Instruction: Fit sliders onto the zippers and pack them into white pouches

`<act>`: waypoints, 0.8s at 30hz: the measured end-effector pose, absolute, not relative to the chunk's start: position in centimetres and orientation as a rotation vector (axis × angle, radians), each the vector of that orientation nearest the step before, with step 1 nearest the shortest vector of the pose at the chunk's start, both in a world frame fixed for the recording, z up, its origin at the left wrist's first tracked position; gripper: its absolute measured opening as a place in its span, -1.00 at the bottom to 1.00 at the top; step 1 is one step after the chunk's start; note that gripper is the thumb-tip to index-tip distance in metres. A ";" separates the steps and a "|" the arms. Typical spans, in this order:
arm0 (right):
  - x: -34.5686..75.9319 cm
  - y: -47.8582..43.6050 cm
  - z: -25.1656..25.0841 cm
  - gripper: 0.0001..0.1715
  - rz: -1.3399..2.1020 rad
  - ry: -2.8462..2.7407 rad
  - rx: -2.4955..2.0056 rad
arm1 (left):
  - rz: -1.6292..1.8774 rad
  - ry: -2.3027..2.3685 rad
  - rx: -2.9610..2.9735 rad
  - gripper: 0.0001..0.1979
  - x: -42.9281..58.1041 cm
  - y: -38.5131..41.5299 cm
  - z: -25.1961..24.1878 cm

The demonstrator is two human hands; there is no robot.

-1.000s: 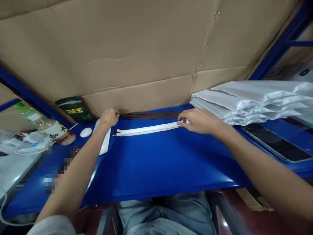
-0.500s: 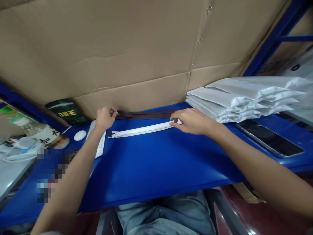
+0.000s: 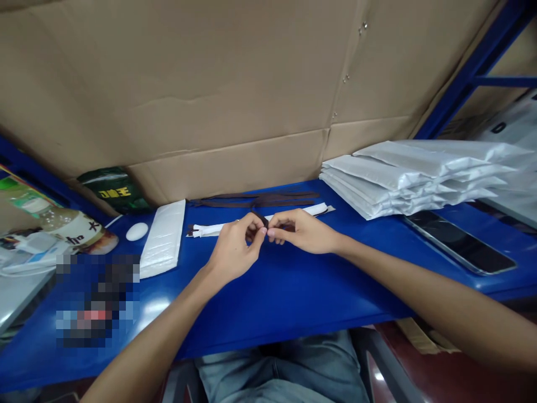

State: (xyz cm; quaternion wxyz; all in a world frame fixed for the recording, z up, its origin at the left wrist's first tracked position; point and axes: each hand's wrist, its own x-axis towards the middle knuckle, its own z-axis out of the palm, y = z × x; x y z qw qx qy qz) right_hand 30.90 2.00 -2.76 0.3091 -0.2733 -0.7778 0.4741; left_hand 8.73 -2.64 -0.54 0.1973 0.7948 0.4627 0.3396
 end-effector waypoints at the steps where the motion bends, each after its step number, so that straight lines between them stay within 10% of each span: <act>1: 30.9 2.0 -2.9 -0.66 1.260 -2.051 -0.719 | 0.930 1.311 2.230 -0.88 8.5 -2.6 -0.7; 16: 31.0 2.0 -2.7 -0.66 1.240 -1.995 -0.668 | 0.972 1.205 2.196 -0.77 8.8 -3.1 -0.7; 24: 33.5 4.1 -2.4 -0.70 0.312 -2.308 -0.897 | 1.078 1.482 2.250 -0.83 6.5 -1.5 0.1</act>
